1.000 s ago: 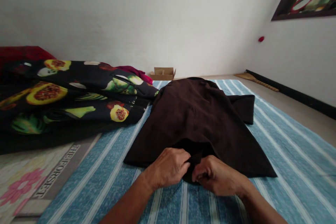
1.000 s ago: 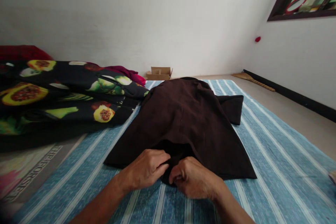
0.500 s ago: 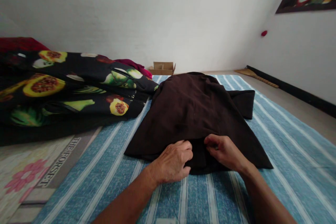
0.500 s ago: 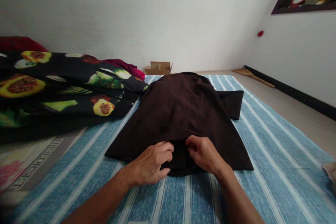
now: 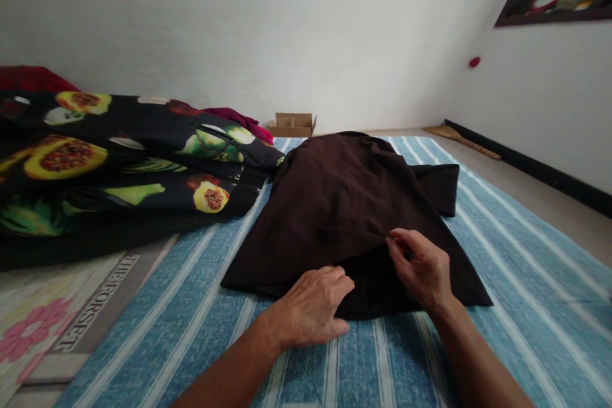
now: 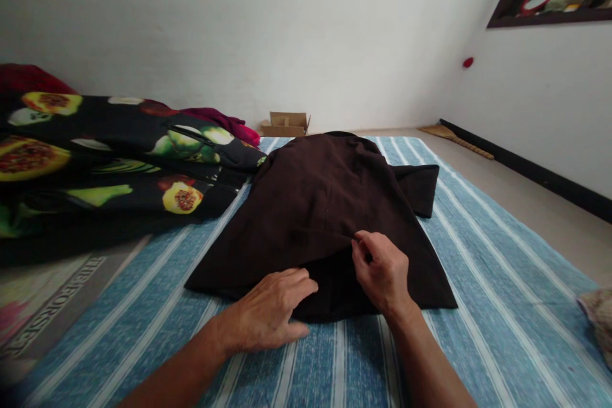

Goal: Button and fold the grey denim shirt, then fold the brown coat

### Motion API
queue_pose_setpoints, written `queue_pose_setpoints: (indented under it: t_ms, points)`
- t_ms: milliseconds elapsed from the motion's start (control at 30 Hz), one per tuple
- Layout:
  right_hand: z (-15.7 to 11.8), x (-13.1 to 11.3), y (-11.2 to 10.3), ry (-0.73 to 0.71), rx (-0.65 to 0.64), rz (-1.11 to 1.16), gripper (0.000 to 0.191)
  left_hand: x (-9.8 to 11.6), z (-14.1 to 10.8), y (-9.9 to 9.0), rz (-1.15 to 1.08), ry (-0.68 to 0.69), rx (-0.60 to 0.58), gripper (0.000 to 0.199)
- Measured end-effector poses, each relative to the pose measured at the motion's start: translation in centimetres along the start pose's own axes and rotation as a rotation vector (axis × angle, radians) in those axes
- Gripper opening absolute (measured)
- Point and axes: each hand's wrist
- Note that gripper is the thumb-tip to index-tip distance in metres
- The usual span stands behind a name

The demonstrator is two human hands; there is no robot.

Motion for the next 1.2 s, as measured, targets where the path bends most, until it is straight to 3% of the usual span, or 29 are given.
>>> queue_pose_setpoints:
  t_ms: [233,300,400,533,667,800,1033,1200]
  points:
    - [0.4,2.0,-1.9,0.299,0.158,0.042,0.028,0.1,0.2,0.6,0.069,0.03,-0.006,0.009]
    - [0.4,2.5,-2.8,0.396,0.145,0.079,0.032,0.2,0.1,0.7,0.077,0.023,-0.001,0.009]
    - [0.2,2.6,-3.3,0.426,-0.027,0.212,0.036,0.2,-0.1,0.9,0.077,0.01,0.004,0.013]
    - [-0.3,1.4,-1.9,0.236,-0.278,0.204,0.046,0.3,-0.3,1.0,0.081,0.009,0.009,0.018]
    - [-0.5,-0.1,-0.5,0.204,-0.472,0.102,0.028,0.5,-0.5,1.0,0.094,0.01,0.013,0.021]
    - [-0.5,-1.7,-0.9,0.179,-0.706,0.136,0.021,0.9,-0.6,1.0,0.1,0.011,0.001,0.022]
    - [-0.5,-2.2,-1.4,0.22,-0.807,0.087,0.01,1.3,-0.6,1.3,0.181,0.034,0.032,0.022]
    - [-0.4,-1.5,-1.7,0.321,-0.831,0.165,0.008,0.4,-0.9,1.0,0.181,0.035,0.098,0.009]
Point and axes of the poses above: each hand's wrist, its own z-axis towards the middle knuckle, its own y-axis out of the palm, x = y × z, and after that the axes turned 15 degrees about z, right-handed
